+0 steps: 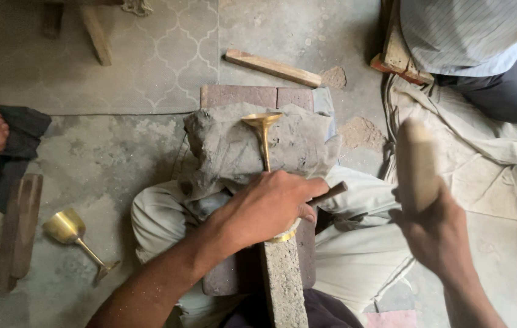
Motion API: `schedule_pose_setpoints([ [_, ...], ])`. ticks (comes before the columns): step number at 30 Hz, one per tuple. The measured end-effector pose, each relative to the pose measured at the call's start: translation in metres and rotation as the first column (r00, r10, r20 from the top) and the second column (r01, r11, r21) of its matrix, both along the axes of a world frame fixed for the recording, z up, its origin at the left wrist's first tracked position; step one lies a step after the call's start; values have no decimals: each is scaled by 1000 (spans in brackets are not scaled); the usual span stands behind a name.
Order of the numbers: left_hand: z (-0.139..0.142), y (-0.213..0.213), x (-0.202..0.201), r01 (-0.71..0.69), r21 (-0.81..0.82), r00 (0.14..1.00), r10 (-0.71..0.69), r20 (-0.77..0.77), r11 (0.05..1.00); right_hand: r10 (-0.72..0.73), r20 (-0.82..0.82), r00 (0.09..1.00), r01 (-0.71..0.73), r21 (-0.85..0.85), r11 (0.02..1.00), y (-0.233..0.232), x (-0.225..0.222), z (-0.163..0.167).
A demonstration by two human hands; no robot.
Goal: The person sits on the floor holding a small punch against a brass goblet resting on a concrete block and repeatedly strikes the punch with a wooden mallet to emboss decorative patterns into the metal, repositioning the punch around the goblet's surface.
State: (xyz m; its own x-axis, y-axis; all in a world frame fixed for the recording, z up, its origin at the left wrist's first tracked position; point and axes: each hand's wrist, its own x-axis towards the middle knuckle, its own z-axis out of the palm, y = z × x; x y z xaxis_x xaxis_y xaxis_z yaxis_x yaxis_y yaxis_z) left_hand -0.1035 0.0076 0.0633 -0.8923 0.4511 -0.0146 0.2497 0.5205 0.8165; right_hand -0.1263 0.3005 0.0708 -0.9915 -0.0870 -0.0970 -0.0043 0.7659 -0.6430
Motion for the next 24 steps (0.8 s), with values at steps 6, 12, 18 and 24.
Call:
schedule_pose_setpoints([
  [6, 2, -5, 2, 16, 66, 999, -14, -36, 998, -112, -25, 993, 106, -168, 980, 4, 20, -10],
  [12, 1, 1, 3, 32, 48, 998, -29, -57, 998, -210, -59, 976, 192, -223, 956, 6, 41, -19],
  [18, -14, -9, 19, -150, 283, 975, 189, -117, 947, -56, -161, 985, 101, 284, 953, 31, 61, -55],
  [24, -34, -34, 72, -669, 495, 723, 638, 264, 554, -74, 215, 974, -45, 503, 863, 32, 69, -105],
])
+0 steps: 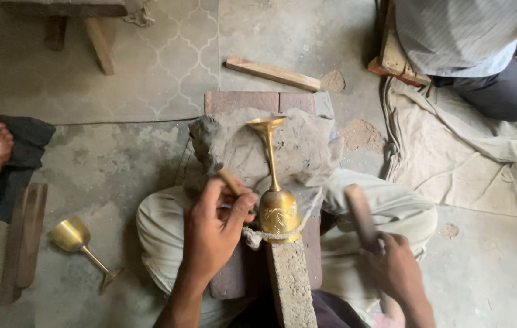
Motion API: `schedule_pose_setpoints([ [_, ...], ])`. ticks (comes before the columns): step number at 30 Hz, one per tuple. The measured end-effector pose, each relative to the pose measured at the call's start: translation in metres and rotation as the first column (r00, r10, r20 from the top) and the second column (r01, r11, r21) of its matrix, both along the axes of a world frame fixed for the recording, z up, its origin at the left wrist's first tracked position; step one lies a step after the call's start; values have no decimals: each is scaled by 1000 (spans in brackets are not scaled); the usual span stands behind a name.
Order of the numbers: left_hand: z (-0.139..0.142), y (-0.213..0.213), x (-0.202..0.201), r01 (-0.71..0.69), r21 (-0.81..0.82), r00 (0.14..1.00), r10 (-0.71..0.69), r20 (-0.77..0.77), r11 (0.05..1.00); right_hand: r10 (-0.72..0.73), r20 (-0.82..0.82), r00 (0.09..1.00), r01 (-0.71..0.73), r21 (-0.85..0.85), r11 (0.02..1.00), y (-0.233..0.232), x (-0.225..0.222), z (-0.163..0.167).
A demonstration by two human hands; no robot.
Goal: The person sits on the floor holding a small punch against a brass goblet resting on a concrete block and repeatedly strikes the punch with a wooden mallet to emboss decorative patterns into the metal, repositioning the punch around the goblet's surface.
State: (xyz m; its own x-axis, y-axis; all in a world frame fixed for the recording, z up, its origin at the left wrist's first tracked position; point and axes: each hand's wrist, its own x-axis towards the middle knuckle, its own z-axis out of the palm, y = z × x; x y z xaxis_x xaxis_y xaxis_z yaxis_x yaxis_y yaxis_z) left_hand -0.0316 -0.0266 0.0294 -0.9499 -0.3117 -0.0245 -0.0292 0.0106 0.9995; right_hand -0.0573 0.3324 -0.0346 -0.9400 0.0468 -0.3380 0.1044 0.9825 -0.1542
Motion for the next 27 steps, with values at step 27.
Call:
schedule_pose_setpoints([
  [27, -11, 11, 25, -73, 10, 979, 70, 189, 997, -206, 169, 964, 266, -557, 787, -77, -47, 26],
])
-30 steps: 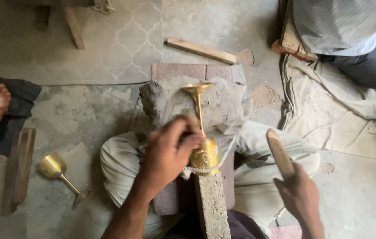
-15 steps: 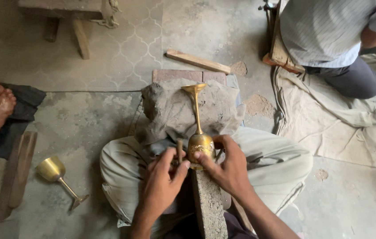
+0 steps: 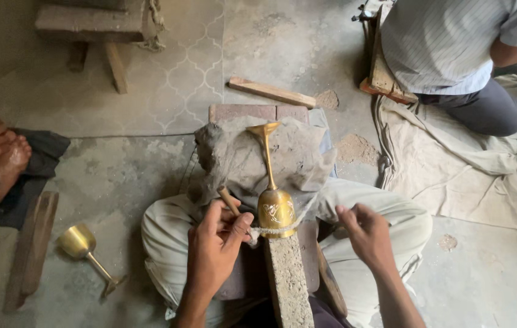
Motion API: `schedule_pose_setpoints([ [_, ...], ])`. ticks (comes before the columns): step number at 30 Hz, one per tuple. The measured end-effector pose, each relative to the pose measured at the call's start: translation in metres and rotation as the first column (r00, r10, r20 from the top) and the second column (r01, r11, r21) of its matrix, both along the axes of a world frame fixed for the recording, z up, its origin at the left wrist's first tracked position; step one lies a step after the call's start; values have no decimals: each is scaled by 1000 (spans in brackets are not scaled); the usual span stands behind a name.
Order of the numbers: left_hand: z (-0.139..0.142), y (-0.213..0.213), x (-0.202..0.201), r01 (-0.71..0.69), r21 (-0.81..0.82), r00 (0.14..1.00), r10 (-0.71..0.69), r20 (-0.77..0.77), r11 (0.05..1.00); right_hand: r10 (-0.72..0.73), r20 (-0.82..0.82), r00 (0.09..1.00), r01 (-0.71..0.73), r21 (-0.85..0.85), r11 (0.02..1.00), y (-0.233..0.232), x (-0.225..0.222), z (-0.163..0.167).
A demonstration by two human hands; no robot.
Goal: The person sits on the floor holding a small punch against a brass goblet resting on a concrete block and repeatedly strikes the punch with a wooden mallet to emboss decorative patterns into the metal, repositioning the punch around the goblet's surface.
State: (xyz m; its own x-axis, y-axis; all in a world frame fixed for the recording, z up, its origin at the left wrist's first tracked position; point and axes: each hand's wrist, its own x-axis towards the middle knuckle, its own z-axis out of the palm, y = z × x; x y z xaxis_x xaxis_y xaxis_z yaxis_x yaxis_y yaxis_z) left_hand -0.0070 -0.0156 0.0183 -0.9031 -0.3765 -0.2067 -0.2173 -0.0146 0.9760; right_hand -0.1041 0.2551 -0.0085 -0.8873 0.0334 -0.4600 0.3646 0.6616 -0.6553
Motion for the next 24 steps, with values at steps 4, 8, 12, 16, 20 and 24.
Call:
schedule_pose_setpoints([
  [4, 3, -3, -21, 64, -53, 994, -68, -89, 997, 311, 154, 938, -328, 103, 939, -14, 31, -25],
  [8, 9, 2, -50, 231, -240, 957, -265, -117, 943, 457, -128, 880, -441, 137, 887, -39, 55, -43],
  [12, 17, 9, -69, 372, -363, 905, -421, -65, 855, -74, 429, 900, 223, -309, 925, -6, 60, -36],
  [16, 22, 10, -73, 368, -429, 884, -453, -113, 825, 51, 331, 942, -116, 178, 977, 45, 45, 10],
  [20, 23, 7, -78, 398, -505, 850, -515, -111, 766, -50, -45, 998, 53, 61, 997, 54, 17, 44],
  [24, 25, 9, -80, 426, -474, 862, -505, -47, 771, -60, -116, 991, 65, 45, 997, 44, -30, 74],
])
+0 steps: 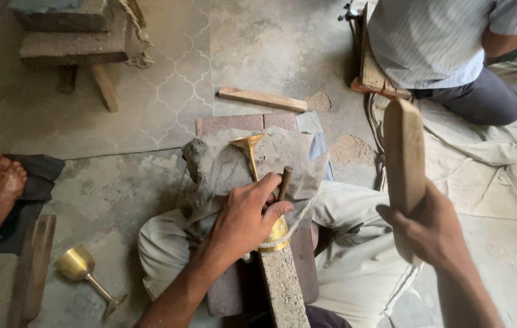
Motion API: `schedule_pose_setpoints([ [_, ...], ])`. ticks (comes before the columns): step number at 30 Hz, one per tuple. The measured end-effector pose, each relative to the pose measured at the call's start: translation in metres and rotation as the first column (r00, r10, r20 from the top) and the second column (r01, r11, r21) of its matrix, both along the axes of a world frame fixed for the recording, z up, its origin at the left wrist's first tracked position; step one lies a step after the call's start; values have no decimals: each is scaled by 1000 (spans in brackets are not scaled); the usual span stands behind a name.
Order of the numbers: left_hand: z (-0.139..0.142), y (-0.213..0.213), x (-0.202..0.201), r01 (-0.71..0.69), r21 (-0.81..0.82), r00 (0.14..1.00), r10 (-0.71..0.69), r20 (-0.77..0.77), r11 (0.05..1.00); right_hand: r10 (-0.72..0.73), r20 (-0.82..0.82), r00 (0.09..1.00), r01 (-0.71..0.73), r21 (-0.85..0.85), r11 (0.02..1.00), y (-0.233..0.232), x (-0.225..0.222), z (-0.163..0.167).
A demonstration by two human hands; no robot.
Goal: The person sits on the floor holding a small punch against a brass goblet resting on a concrete block and repeatedly strikes the punch with a wooden mallet to emboss decorative patterns into the metal, repositioning the punch around the goblet's surface.
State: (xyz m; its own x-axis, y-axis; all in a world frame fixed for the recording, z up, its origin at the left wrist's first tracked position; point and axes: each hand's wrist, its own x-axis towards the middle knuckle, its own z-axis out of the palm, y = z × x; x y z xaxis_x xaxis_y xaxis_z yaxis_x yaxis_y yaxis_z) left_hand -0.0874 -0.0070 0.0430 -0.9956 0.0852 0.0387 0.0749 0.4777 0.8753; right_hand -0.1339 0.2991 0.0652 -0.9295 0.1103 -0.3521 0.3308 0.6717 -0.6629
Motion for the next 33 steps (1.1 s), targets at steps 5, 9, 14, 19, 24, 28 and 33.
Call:
schedule_pose_setpoints([
  [5, 3, 4, -1, 39, 31, 999, -40, 18, 999, 547, -189, 816, -424, 448, 787, -14, -28, 34],
  [9, 5, 9, -7, 110, 12, 994, -110, 0, 994, 488, -285, 825, -337, 446, 830, -8, -27, 35],
  [14, 10, 12, -22, 316, -77, 948, -318, -19, 946, 299, -146, 943, -224, 385, 895, 15, 5, 3],
  [19, 24, 21, -36, 515, -167, 857, -499, 133, 841, 97, -280, 955, -67, 113, 991, 23, 59, -44],
  [24, 35, 24, -40, 625, -129, 770, -579, 268, 770, -131, -316, 940, 140, 5, 990, 20, 104, -79],
  [28, 40, 23, -38, 691, -205, 717, -624, 310, 693, -267, -305, 914, 257, -73, 964, 13, 121, -88],
  [33, 39, 20, -39, 695, -168, 715, -650, 258, 699, 57, -414, 909, 94, 335, 937, 22, 121, -88],
])
